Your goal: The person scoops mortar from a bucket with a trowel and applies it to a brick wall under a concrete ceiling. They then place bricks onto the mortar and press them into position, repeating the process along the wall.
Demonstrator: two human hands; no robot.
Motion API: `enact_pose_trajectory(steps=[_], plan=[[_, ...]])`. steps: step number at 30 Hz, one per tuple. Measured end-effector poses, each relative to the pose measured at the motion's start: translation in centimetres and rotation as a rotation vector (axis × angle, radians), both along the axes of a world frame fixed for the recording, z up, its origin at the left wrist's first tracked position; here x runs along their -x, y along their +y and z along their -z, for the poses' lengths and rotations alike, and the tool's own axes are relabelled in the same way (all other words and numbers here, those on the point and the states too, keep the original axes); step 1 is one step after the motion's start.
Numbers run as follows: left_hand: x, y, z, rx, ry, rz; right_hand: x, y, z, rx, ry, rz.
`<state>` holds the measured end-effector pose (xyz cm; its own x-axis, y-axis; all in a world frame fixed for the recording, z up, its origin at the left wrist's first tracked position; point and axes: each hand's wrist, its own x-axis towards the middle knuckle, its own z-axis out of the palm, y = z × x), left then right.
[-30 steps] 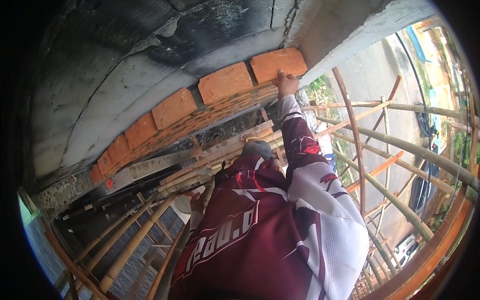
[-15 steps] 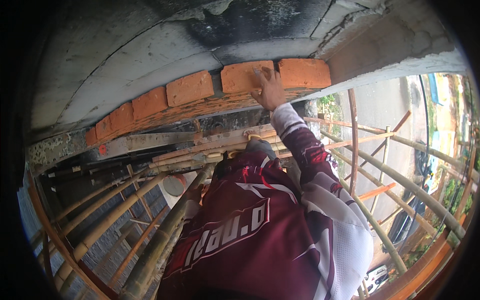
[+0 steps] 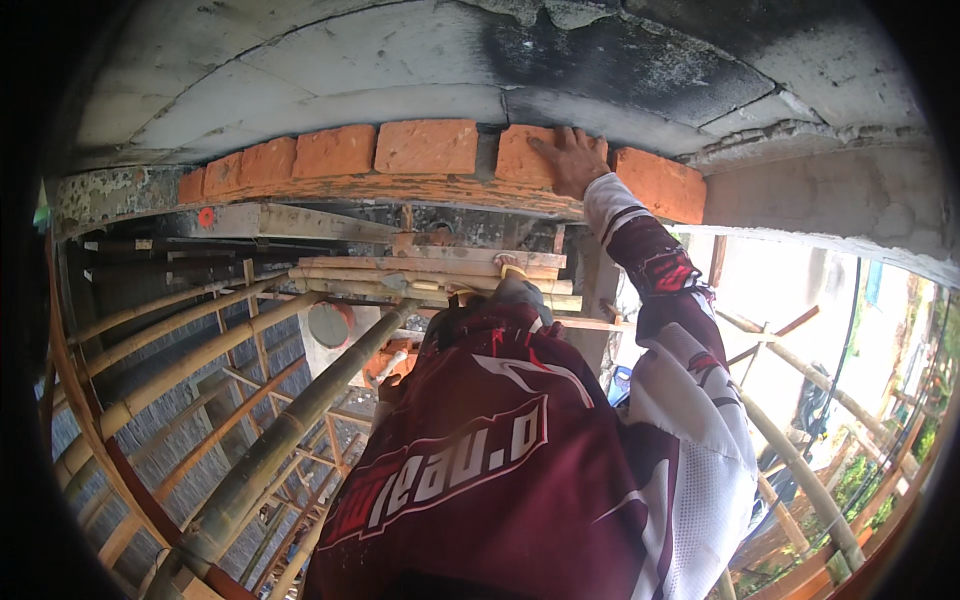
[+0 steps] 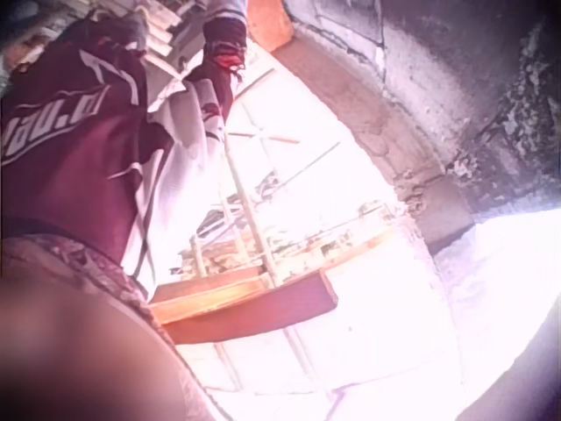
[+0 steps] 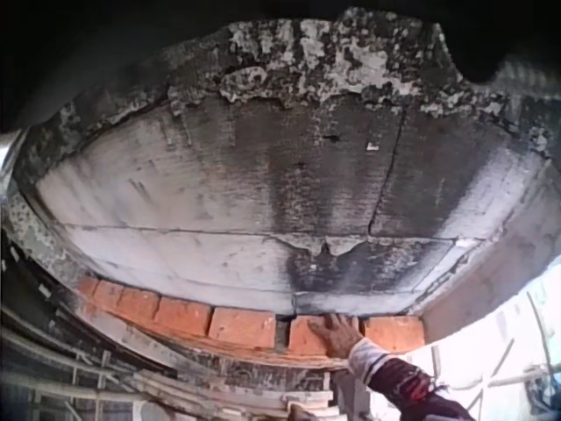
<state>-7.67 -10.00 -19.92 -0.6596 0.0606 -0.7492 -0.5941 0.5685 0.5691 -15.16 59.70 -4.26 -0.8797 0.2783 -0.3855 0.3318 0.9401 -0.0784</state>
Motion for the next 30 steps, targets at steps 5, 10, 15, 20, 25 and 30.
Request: enact_pose_trajectory(steps=[5, 10, 15, 20, 25, 30], plan=[[-0.5, 2.2, -2.7, 0.197, 0.103, 0.102, -0.1, 0.5, 1.2, 0.007, 0.018, -0.032], [2.0, 4.0, -1.0, 0.116, 0.047, 0.035, -0.2, 0.7, 1.6, -0.005, 0.02, -0.044], [5.2, 3.2, 4.1, 0.222, 0.121, 0.384, 0.0, 0.1, 1.5, -0.065, -0.007, -0.06], [6.3, 3.8, 7.1, 0.045, 0.103, 0.093, 0.3, 0.2, 0.7, -0.051, -0.064, -0.056], [6.4, 5.4, 3.3, 0.198, 0.108, 0.22, 0.9, -1.6, 0.3, -0.116, 0.011, -0.081], [2.7, 3.4, 1.0, 0.337, 0.074, 0.161, 7.1, -6.1, 1.9, 0.205, 0.443, -0.127]])
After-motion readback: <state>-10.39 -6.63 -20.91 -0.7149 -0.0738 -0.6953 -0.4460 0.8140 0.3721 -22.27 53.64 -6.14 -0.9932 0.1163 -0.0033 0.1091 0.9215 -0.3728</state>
